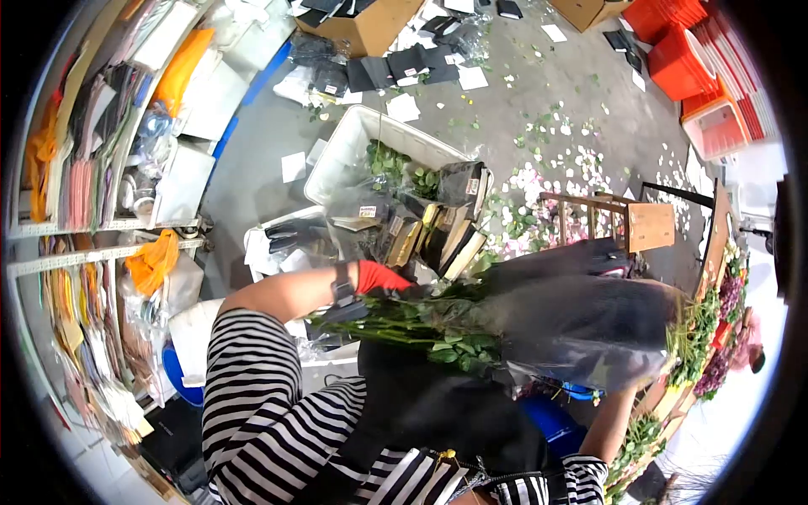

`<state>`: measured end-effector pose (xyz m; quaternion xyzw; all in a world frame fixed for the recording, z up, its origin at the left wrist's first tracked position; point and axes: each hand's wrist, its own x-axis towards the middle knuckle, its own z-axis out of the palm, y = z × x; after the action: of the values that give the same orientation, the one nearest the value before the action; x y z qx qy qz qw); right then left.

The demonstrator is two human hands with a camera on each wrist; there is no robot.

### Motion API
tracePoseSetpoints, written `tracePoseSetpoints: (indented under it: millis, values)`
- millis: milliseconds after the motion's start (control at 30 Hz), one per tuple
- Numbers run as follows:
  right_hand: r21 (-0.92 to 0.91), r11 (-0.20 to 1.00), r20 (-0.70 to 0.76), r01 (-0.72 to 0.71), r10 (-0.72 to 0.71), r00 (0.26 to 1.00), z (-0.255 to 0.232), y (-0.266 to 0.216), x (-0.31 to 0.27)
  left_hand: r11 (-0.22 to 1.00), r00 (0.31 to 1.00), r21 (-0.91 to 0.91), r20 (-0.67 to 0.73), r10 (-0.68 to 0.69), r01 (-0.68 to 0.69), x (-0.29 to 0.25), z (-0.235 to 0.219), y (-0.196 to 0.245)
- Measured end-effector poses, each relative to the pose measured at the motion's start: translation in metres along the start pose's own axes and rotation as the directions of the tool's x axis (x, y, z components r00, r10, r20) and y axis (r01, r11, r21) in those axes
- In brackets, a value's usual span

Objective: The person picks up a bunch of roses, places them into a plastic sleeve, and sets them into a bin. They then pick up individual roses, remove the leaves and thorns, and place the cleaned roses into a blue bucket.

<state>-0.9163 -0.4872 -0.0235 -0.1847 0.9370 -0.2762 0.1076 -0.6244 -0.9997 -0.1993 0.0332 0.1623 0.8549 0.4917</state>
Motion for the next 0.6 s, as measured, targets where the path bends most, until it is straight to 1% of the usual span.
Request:
tracePoseSetpoints:
  millis: [33,100,133,167,233,300,333,367,400,433,467,533,600]
  values:
    - [0.019,0.999,0.003,-0.033,0.033,0.999,0.004,0.022,0.007,0.952,1.0,0.304,-0.016,-0.02,0.024,0.001,0.026,-0.01]
    - [0.055,0.997,0.038,-0.062,0.06,0.997,0.021,0.055,0.027,0.818,0.997,0.575,-0.04,0.071,-0.035,0.009,0.072,-0.007]
    - [0.064,0.995,0.058,-0.073,0.069,0.996,0.028,0.067,0.038,0.825,0.994,0.565,-0.088,0.066,-0.004,0.013,0.086,-0.018]
    - [0.073,0.995,0.089,-0.075,0.068,0.994,0.037,0.076,0.048,0.872,0.986,0.489,-0.161,0.045,0.04,0.015,0.094,-0.039]
    - [0.094,0.994,0.161,-0.059,0.043,0.986,0.053,0.085,0.07,0.944,0.958,0.322,-0.286,0.027,0.07,0.019,0.105,-0.091]
    - [0.112,0.993,0.232,-0.038,0.011,0.973,0.067,0.088,0.091,0.954,0.944,0.299,-0.318,0.09,0.01,0.022,0.09,-0.157]
    - [0.121,0.992,0.267,-0.023,-0.01,0.964,0.074,0.087,0.1,0.959,0.922,0.285,-0.375,0.096,0.016,0.032,0.103,-0.174]
    - [0.125,0.992,0.302,-0.007,-0.031,0.953,0.08,0.084,0.109,0.959,0.88,0.279,-0.467,0.088,0.052,0.045,0.126,-0.178]
    - [0.13,0.991,0.337,0.02,-0.064,0.939,0.088,0.077,0.118,0.963,0.832,0.262,-0.547,0.097,0.06,0.057,0.149,-0.182]
    - [0.132,0.99,0.371,0.05,-0.096,0.924,0.095,0.07,0.128,0.969,0.772,0.238,-0.626,0.107,0.058,0.071,0.178,-0.178]
    - [0.135,0.988,0.407,0.078,-0.127,0.905,0.102,0.061,0.136,0.975,0.714,0.222,-0.687,0.139,0.024,0.082,0.204,-0.177]
    - [0.152,0.978,0.474,0.14,-0.196,0.859,0.118,0.036,0.149,0.977,0.579,0.207,-0.791,0.198,-0.052,0.104,0.255,-0.174]
    - [0.167,0.966,0.533,0.198,-0.257,0.806,0.136,0.008,0.15,0.941,0.442,0.203,-0.843,0.308,-0.27,0.114,0.298,-0.18]
